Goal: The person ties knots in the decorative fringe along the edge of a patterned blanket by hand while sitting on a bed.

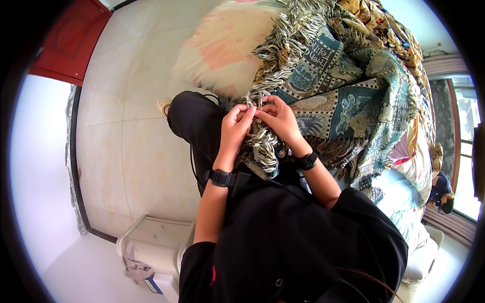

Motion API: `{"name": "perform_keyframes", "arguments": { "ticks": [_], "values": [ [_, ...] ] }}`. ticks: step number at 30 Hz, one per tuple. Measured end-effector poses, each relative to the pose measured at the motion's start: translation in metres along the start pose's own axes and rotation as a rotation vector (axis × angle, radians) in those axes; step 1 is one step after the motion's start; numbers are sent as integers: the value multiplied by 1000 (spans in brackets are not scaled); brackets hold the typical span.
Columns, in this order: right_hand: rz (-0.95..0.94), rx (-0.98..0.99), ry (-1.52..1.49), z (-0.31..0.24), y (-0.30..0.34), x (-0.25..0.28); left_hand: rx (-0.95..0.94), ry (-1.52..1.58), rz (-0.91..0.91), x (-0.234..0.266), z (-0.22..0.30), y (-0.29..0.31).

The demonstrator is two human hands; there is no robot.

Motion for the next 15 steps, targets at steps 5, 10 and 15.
{"name": "perform_keyframes", "arguments": {
  "ticks": [5, 10, 15],
  "values": [
    [39, -14, -4, -1, 2, 0, -68, 25, 22, 4, 1, -1],
    [66, -40, -129, -3, 2, 5, -91, -10, 7, 2, 2, 0],
    [56, -20, -172, -1, 1, 3, -73, -74, 10, 0, 6, 3]
  ]
}}
Point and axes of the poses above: each hand's wrist, its own y-axis away from the middle knuckle, its own x-axis out of the back of the hand, z = x × y, the point moved 7 cm from there along -y, towards the middle knuckle, and after that the axes turned 14 degrees about z, right-handed, at the moved point
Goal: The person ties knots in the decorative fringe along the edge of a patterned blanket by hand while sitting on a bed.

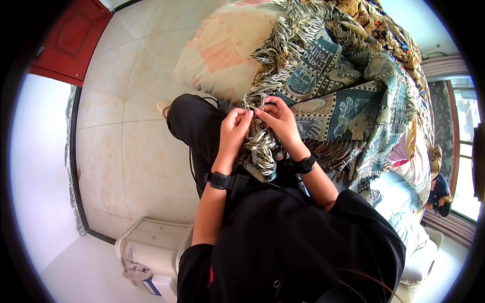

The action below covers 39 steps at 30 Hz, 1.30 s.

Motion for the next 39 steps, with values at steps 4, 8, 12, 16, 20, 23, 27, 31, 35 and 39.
{"name": "perform_keyframes", "arguments": {
  "ticks": [4, 8, 12, 16, 20, 23, 27, 31, 35, 39],
  "values": [
    [-9, -4, -9, -5, 3, -2, 25, 81, -13, 0, -1, -1],
    [-73, -27, -59, -14, 10, -7, 65, 146, -23, 1, -6, -2],
    [-70, -37, -190, -29, 10, -8, 79, 216, -15, 1, -9, -4],
    [-6, 49, -180, -47, 8, 3, 89, 242, -9, 2, -7, -4],
    [77, 204, -130, -63, 7, 14, 72, 256, -10, 3, -4, -3],
    [38, 301, 58, -64, 7, 18, 58, 247, -19, 3, -4, -3],
    [-134, 477, 562, -58, 13, 5, 32, 254, -34, 4, -5, -3],
    [-165, 396, 652, -51, 14, -6, 30, 247, -50, 4, -3, -3],
    [-113, 503, 725, -41, 9, -7, 36, 259, -47, 2, -3, -1],
    [-88, 542, 677, -43, 8, -13, 40, 258, -46, 3, -3, -1]
  ]
}}
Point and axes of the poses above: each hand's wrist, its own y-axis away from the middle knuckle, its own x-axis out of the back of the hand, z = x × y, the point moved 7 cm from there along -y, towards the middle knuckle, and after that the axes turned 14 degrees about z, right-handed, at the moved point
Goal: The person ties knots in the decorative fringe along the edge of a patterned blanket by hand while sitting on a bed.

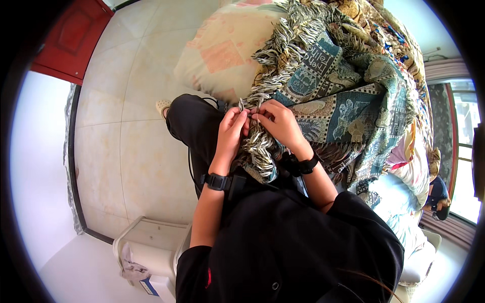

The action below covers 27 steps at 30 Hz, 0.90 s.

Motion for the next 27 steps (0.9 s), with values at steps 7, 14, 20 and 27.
{"name": "perform_keyframes", "arguments": {
  "ticks": [7, 14, 20, 27],
  "values": [
    [17, -345, -356, 23, -1, -1, 10, -46, -8, -2, 3, 2],
    [-61, -424, -615, 23, 2, -6, -5, -20, -22, -3, 5, 2],
    [-141, -178, -36, -7, 0, -8, -43, 32, 20, 5, 9, 6],
    [-20, -19, -60, -6, 1, -4, -108, 91, -34, 1, 11, 4]
  ]
}}
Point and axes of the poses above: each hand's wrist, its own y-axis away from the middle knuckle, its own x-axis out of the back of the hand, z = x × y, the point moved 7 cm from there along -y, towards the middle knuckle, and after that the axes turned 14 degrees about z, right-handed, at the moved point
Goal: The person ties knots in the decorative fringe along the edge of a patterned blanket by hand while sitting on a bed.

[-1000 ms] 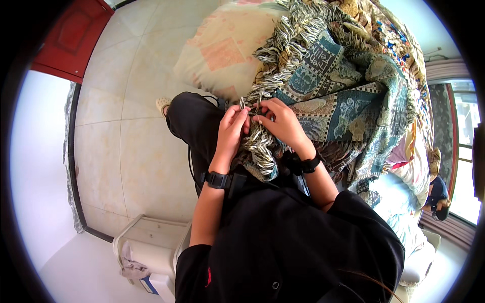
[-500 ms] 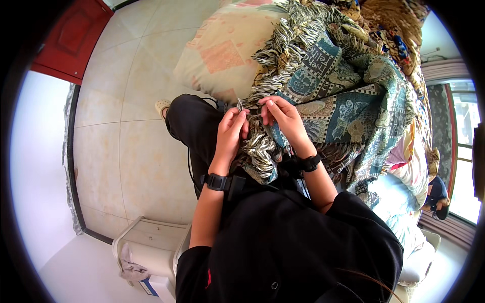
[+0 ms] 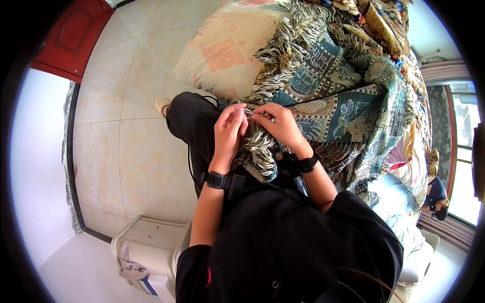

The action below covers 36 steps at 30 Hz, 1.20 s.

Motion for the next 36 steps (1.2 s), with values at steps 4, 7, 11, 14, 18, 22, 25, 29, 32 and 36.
{"name": "perform_keyframes", "arguments": {
  "ticks": [4, 7, 11, 14, 18, 22, 25, 29, 32, 36],
  "values": [
    [26, -252, -91, 24, 1, 1, -71, 25, 98, 9, 2, -4],
    [44, -360, -216, 35, 4, -1, -75, -103, -6, -2, 3, -2],
    [50, -410, -279, 41, 5, -3, -25, -131, -31, -4, -5, -3],
    [50, -406, -299, 39, 6, -4, -7, -198, -25, -5, -7, -2],
    [-23, -438, -262, 37, 9, -6, -21, -285, 57, -3, -2, -2],
    [-10, -401, -233, 36, 9, -4, -26, -277, 96, 2, -5, -2],
    [43, -254, -176, 29, 8, -1, -84, -263, 136, 0, -1, 0],
    [55, -222, -31, 23, 8, 2, -54, -290, 134, 1, -1, 0],
    [36, -256, -4, 20, 8, 2, -43, -291, 131, 1, -1, 0],
    [83, -245, -76, 22, 9, 2, -25, -277, 121, 0, -2, 0]
  ]
}}
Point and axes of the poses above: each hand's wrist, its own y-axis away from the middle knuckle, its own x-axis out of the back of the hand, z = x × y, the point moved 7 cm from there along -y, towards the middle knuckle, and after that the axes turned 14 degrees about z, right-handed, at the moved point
